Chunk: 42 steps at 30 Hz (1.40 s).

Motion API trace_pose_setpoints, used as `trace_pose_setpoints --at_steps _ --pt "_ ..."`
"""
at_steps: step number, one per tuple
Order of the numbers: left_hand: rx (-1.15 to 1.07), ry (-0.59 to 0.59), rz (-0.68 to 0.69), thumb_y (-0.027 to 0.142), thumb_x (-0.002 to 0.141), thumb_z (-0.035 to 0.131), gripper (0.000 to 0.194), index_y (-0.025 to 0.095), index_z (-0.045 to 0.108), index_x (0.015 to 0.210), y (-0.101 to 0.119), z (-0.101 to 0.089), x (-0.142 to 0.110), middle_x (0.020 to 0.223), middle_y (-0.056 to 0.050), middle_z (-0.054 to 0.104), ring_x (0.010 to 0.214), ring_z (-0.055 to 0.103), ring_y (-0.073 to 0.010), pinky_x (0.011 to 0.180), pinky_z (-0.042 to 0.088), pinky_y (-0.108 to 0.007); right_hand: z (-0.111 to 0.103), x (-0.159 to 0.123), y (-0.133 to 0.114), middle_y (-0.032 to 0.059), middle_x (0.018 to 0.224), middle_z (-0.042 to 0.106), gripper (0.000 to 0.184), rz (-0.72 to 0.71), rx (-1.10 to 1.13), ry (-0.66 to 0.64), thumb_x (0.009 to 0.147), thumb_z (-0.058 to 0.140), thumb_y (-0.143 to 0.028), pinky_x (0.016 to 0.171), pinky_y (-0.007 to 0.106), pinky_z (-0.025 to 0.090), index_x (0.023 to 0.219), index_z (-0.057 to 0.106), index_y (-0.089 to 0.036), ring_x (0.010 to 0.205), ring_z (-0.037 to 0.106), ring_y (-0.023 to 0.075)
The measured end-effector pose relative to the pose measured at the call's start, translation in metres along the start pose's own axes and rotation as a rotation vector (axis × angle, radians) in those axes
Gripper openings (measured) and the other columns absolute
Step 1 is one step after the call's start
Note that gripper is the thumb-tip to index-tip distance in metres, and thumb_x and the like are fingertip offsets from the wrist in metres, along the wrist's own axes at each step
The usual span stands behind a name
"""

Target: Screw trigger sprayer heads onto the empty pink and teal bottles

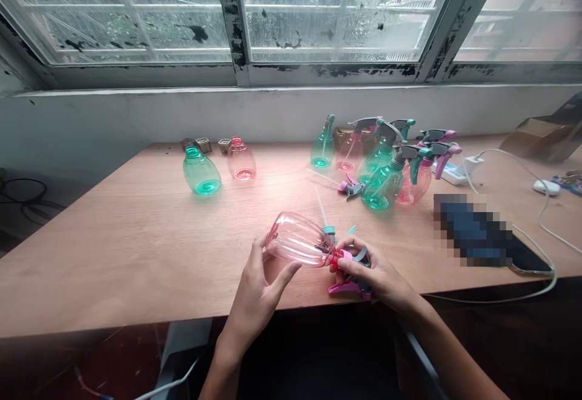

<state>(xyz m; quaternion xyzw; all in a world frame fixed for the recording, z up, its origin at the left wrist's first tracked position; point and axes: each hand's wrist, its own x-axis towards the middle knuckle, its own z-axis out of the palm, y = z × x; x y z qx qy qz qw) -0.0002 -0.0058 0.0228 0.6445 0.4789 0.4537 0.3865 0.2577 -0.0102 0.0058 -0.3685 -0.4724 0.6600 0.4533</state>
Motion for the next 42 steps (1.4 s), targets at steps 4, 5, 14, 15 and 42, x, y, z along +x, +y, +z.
trace_pose_setpoints --at_steps 4,5,14,15,42 --pt "0.005 0.004 0.005 0.051 0.097 0.073 0.065 0.034 0.045 0.154 -0.0009 -0.0001 -0.0003 0.158 -0.007 0.058 0.149 0.055 -0.0288 0.127 0.044 -0.047 -0.0004 -0.0005 -0.0004 -0.0001 0.089 0.077 0.031 0.005 0.002 -0.003 0.093 0.086 -0.041 0.078 0.04 0.071 0.105 0.065 -0.022 0.077 0.076 0.0177" --pt "0.005 0.005 0.007 0.051 0.098 0.073 0.066 0.035 0.045 0.155 -0.0011 0.0 -0.0003 0.16 -0.007 0.057 0.15 0.054 -0.0288 0.127 0.043 -0.047 -0.0002 -0.0006 -0.0007 0.0002 0.09 0.077 0.031 0.005 0.005 -0.005 0.094 0.086 -0.04 0.078 0.039 0.07 0.106 0.065 -0.022 0.076 0.075 0.0173" --pt "0.017 0.004 0.012 0.051 0.098 0.072 0.066 0.034 0.046 0.155 -0.0039 0.0008 0.0005 0.162 -0.009 0.054 0.149 0.056 -0.0302 0.128 0.043 -0.049 0.003 -0.0004 -0.0032 -0.0001 0.087 0.074 0.032 -0.005 0.028 0.002 0.091 0.087 -0.041 0.078 0.041 0.071 0.104 0.065 -0.022 0.076 0.072 0.017" --pt "0.017 0.006 0.013 0.051 0.098 0.072 0.066 0.034 0.046 0.155 -0.0044 0.0005 0.0004 0.162 -0.008 0.054 0.149 0.056 -0.0301 0.127 0.043 -0.049 0.0033 -0.0004 -0.0037 0.0 0.087 0.074 0.033 -0.001 0.027 0.003 0.091 0.088 -0.042 0.078 0.041 0.071 0.104 0.065 -0.022 0.076 0.072 0.0173" --pt "-0.003 -0.005 -0.028 0.051 0.096 0.075 0.068 0.032 0.045 0.155 -0.0047 0.0001 -0.0007 0.162 -0.01 0.054 0.148 0.056 -0.0315 0.129 0.041 -0.054 0.0009 -0.0013 -0.0029 -0.0001 0.087 0.075 0.029 -0.006 0.034 0.0 0.093 0.087 -0.037 0.076 0.035 0.07 0.106 0.065 -0.021 0.076 0.072 0.0154"
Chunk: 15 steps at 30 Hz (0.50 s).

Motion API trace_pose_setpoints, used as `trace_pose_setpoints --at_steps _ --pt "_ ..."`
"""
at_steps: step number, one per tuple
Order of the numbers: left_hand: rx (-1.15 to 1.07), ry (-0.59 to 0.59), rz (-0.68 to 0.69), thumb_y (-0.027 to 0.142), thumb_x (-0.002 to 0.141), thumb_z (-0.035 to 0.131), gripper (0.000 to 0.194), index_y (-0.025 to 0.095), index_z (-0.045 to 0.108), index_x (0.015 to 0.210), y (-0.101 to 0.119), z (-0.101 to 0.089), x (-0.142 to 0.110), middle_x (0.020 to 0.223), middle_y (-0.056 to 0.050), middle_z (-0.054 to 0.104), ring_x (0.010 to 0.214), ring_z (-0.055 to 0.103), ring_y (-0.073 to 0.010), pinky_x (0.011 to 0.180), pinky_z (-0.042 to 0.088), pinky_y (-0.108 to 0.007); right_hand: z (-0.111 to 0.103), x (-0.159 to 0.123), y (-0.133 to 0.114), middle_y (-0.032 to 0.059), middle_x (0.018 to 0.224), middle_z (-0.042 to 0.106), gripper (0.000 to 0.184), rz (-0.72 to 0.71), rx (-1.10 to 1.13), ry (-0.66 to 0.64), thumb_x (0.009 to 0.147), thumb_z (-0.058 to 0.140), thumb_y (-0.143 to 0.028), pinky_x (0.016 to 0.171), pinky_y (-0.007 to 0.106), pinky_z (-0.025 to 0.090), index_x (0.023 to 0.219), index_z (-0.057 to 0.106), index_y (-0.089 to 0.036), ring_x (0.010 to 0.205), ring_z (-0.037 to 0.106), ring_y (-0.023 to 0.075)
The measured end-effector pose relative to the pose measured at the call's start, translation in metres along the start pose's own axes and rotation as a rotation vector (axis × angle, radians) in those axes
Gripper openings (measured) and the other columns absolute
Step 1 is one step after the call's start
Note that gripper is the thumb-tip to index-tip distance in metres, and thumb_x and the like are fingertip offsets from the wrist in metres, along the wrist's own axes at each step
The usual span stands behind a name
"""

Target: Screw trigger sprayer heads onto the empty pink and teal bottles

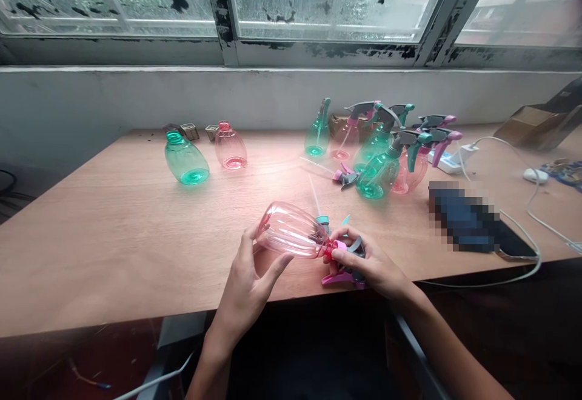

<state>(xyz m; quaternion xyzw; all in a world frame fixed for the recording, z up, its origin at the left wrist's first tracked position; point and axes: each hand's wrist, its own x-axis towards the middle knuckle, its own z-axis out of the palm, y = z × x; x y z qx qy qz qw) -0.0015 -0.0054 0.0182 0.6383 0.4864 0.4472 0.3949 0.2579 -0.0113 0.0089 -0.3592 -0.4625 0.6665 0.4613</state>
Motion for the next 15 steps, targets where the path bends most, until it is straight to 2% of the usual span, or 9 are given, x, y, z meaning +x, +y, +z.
trace_pose_setpoints --at_steps 5,11,15 --pt "0.005 0.001 -0.005 0.052 0.096 0.074 0.068 0.031 0.046 0.154 0.0022 0.001 0.0012 0.16 -0.011 0.055 0.146 0.058 -0.032 0.127 0.043 -0.055 -0.0009 -0.0001 -0.0002 0.0002 0.089 0.075 0.027 -0.004 -0.011 -0.002 0.095 0.086 -0.035 0.075 0.03 0.069 0.105 0.066 -0.021 0.077 0.072 0.0137" --pt "0.004 0.003 0.013 0.052 0.096 0.074 0.067 0.034 0.045 0.154 0.0014 0.0015 0.0016 0.165 -0.007 0.051 0.149 0.055 -0.0296 0.128 0.042 -0.052 -0.0007 -0.0001 -0.0007 -0.0007 0.089 0.076 0.026 -0.015 -0.023 -0.006 0.096 0.085 -0.035 0.076 0.032 0.07 0.106 0.066 -0.022 0.077 0.073 0.0141" --pt "0.007 -0.002 0.014 0.052 0.096 0.075 0.068 0.034 0.045 0.155 0.0017 0.0015 0.0014 0.161 -0.008 0.055 0.146 0.058 -0.0297 0.127 0.044 -0.052 -0.0015 -0.0002 0.0005 -0.001 0.089 0.075 0.024 -0.02 -0.018 -0.015 0.097 0.084 -0.035 0.076 0.032 0.07 0.106 0.066 -0.022 0.077 0.074 0.0143"
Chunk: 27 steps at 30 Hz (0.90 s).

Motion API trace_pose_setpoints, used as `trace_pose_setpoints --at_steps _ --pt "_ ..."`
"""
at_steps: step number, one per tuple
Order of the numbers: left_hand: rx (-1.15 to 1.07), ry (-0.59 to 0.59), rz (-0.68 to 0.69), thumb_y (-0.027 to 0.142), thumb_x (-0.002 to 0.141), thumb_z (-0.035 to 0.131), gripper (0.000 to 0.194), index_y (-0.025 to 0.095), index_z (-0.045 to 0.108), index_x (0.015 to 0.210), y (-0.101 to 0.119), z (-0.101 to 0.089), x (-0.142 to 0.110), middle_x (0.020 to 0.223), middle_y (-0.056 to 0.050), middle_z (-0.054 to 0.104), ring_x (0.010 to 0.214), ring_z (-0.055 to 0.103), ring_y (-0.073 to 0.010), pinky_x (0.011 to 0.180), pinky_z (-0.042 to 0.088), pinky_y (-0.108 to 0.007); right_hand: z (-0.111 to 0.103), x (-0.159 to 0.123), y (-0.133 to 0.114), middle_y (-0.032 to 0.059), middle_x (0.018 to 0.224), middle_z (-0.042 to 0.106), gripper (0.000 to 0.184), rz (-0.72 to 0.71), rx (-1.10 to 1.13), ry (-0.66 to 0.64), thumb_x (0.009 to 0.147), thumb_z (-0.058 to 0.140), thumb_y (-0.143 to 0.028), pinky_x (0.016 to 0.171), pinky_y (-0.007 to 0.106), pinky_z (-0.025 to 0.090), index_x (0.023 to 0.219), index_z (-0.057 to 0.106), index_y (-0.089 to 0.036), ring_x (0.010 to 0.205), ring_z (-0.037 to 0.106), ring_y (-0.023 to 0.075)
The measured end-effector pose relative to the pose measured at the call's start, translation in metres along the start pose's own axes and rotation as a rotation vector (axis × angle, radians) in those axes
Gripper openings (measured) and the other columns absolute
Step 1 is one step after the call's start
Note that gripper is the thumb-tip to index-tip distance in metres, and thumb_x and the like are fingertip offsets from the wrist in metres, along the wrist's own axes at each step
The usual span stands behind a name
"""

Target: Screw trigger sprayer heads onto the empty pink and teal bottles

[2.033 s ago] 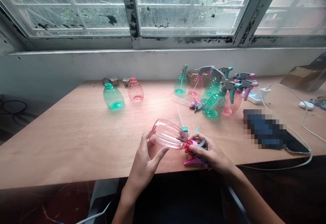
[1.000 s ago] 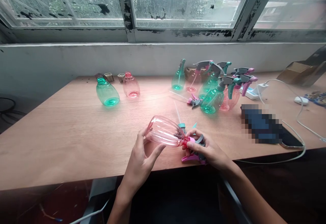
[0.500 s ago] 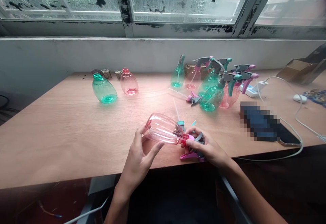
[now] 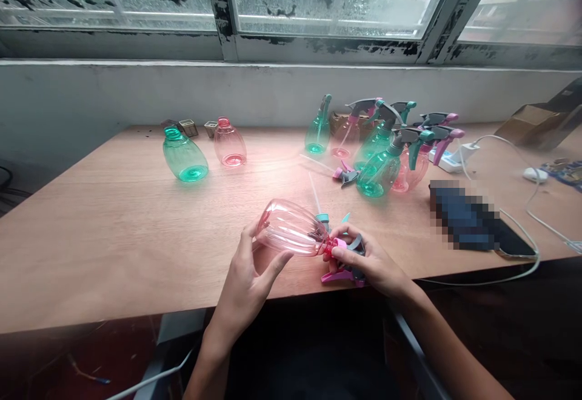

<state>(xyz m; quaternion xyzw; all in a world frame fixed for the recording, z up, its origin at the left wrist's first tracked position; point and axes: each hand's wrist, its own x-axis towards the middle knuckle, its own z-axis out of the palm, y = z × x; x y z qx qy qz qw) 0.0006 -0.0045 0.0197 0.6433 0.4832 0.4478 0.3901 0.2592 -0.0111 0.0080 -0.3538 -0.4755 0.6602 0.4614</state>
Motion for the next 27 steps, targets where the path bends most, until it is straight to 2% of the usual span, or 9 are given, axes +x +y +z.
trace_pose_setpoints --at_steps 10,17,22,27 --pt "0.002 0.008 0.002 0.051 0.096 0.075 0.068 0.035 0.046 0.155 -0.0008 0.0005 0.0009 0.162 -0.008 0.054 0.147 0.058 -0.0309 0.127 0.044 -0.053 0.0008 -0.0005 -0.0021 -0.0011 0.086 0.077 0.027 0.006 -0.006 0.019 0.094 0.086 -0.036 0.074 0.027 0.069 0.105 0.066 -0.022 0.076 0.074 0.0138" --pt "-0.003 0.008 0.005 0.049 0.097 0.075 0.067 0.037 0.045 0.155 0.0021 -0.0001 -0.0005 0.167 -0.005 0.05 0.152 0.053 -0.0279 0.128 0.044 -0.049 0.0006 -0.0007 -0.0028 -0.0003 0.089 0.077 0.026 0.009 -0.021 0.02 0.095 0.085 -0.036 0.076 0.037 0.072 0.106 0.066 -0.022 0.077 0.074 0.0158" --pt "0.0 0.007 0.003 0.051 0.096 0.075 0.067 0.036 0.045 0.155 0.0035 0.0005 -0.0004 0.165 -0.006 0.052 0.152 0.053 -0.0291 0.127 0.046 -0.049 -0.0013 0.0001 -0.0017 0.0001 0.087 0.077 0.025 0.001 -0.03 0.013 0.096 0.084 -0.035 0.075 0.032 0.071 0.105 0.066 -0.021 0.076 0.075 0.0152" --pt "0.032 0.022 0.02 0.051 0.097 0.074 0.067 0.035 0.046 0.155 0.0038 0.0012 0.0 0.165 -0.007 0.053 0.152 0.053 -0.0295 0.127 0.046 -0.049 -0.0017 -0.0004 -0.0017 -0.0003 0.087 0.077 0.026 0.007 -0.006 0.012 0.095 0.085 -0.035 0.075 0.034 0.071 0.106 0.067 -0.022 0.077 0.074 0.0156"
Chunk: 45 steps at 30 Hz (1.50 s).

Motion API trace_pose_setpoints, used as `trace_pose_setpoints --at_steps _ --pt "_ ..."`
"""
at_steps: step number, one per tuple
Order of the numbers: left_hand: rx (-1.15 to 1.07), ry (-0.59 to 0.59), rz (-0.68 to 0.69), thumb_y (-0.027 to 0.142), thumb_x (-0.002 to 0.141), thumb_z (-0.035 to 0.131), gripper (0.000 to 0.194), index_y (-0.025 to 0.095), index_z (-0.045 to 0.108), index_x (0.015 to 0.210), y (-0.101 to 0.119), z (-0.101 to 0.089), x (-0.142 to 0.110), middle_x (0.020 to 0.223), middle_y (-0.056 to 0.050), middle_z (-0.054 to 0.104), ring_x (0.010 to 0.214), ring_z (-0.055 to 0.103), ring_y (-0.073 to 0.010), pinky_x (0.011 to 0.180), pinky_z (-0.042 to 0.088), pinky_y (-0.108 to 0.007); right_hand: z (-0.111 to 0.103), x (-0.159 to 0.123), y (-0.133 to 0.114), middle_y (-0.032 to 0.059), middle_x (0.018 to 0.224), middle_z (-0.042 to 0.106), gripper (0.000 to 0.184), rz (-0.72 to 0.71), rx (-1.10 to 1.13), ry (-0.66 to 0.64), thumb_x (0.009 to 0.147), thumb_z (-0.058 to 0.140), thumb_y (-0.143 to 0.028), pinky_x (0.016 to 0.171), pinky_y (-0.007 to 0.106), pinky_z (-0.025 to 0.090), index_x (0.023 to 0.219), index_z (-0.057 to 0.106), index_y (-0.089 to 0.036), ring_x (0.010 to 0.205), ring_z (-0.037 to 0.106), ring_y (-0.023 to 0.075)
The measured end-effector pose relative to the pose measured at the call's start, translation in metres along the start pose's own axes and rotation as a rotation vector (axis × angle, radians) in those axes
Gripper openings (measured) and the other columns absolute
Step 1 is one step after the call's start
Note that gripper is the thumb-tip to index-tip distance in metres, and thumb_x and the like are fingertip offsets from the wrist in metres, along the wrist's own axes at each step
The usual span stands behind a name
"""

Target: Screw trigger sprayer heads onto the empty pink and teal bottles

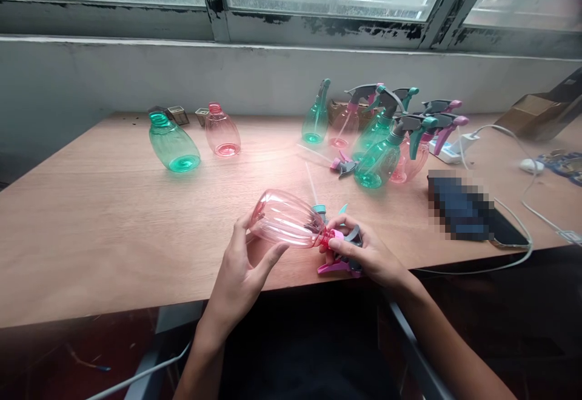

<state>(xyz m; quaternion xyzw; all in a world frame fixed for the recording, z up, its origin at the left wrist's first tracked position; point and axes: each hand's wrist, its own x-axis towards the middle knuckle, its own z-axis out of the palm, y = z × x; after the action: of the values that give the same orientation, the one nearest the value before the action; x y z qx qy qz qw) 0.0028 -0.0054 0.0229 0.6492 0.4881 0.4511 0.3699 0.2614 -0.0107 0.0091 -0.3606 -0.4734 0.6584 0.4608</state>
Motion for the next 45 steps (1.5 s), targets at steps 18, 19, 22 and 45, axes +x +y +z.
trace_pose_setpoints --at_steps 18,19,22,45 --pt "0.003 -0.004 0.004 0.05 0.096 0.075 0.066 0.036 0.046 0.154 0.001 0.0002 0.0004 0.158 -0.006 0.057 0.148 0.056 -0.0286 0.128 0.044 -0.049 0.0024 -0.0011 -0.0039 0.001 0.088 0.077 0.028 0.018 -0.012 0.024 0.093 0.087 -0.036 0.076 0.037 0.072 0.105 0.066 -0.022 0.077 0.074 0.0162" --pt "0.004 -0.005 0.003 0.05 0.096 0.074 0.066 0.036 0.046 0.155 0.0014 0.0002 0.0005 0.158 -0.006 0.057 0.148 0.056 -0.0289 0.127 0.044 -0.049 0.0027 -0.0014 -0.0041 0.0016 0.09 0.078 0.029 0.024 -0.009 0.029 0.092 0.087 -0.036 0.077 0.039 0.073 0.105 0.066 -0.022 0.078 0.074 0.0167" --pt "-0.002 -0.005 0.001 0.051 0.096 0.075 0.069 0.035 0.045 0.156 0.0018 0.0002 0.0009 0.159 -0.007 0.056 0.149 0.055 -0.0305 0.126 0.045 -0.049 0.0032 -0.0019 -0.0046 0.002 0.091 0.077 0.03 0.034 -0.003 0.033 0.092 0.088 -0.038 0.079 0.043 0.073 0.104 0.065 -0.022 0.079 0.074 0.0176" --pt "-0.003 -0.006 -0.01 0.051 0.096 0.075 0.065 0.037 0.048 0.153 0.0002 0.0 0.0004 0.155 -0.005 0.058 0.148 0.056 -0.0299 0.125 0.046 -0.048 0.0027 -0.0009 -0.0042 0.0007 0.087 0.078 0.03 0.02 -0.002 0.025 0.091 0.088 -0.037 0.077 0.041 0.073 0.103 0.066 -0.022 0.076 0.074 0.0171"
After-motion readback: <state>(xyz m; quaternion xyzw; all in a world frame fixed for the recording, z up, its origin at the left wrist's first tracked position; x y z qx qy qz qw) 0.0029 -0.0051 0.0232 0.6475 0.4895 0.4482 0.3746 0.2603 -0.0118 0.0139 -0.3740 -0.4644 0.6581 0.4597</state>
